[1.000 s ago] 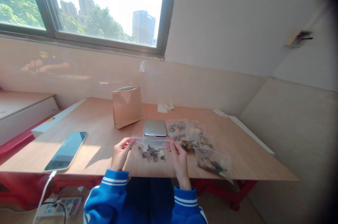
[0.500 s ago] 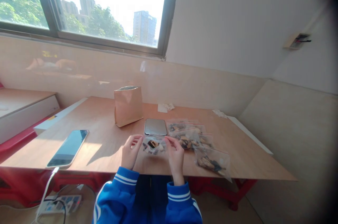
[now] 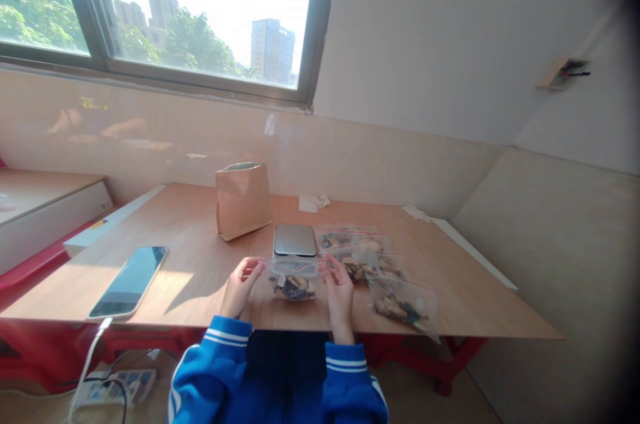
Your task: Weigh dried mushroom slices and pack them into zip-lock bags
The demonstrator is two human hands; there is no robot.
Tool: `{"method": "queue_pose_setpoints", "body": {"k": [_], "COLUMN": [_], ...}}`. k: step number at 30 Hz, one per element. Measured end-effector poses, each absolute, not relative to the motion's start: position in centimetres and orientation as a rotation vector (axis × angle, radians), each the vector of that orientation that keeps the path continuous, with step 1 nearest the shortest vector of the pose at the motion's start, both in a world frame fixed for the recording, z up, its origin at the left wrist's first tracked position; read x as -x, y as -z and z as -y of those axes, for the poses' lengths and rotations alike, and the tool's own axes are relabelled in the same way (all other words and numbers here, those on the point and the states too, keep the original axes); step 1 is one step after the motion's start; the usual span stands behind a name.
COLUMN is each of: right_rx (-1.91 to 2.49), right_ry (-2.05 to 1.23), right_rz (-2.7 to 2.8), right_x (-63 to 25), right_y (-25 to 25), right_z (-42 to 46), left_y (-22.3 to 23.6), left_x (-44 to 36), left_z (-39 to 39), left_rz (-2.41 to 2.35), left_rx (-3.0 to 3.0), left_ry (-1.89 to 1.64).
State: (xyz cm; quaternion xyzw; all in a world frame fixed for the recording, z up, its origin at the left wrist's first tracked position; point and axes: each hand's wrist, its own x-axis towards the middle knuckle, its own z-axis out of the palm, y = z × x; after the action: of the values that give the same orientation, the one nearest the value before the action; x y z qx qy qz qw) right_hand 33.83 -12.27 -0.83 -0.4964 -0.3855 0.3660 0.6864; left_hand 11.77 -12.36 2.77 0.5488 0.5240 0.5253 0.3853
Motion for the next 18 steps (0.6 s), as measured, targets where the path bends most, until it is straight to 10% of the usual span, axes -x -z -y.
{"method": "queue_pose_setpoints", "body": {"k": [18], "right_rx": [1.175], "right_ry": [-0.69], "right_rz": [0.997], "right_x": [-34.0], "right_y": [0.6], "right_z": [12.7], "left_y": [-3.5], "left_x": [-10.7], "left_z": [12.7], "left_rz": [-1.504], "left_rx": [-1.414], "left_ry": [-1.302]}}
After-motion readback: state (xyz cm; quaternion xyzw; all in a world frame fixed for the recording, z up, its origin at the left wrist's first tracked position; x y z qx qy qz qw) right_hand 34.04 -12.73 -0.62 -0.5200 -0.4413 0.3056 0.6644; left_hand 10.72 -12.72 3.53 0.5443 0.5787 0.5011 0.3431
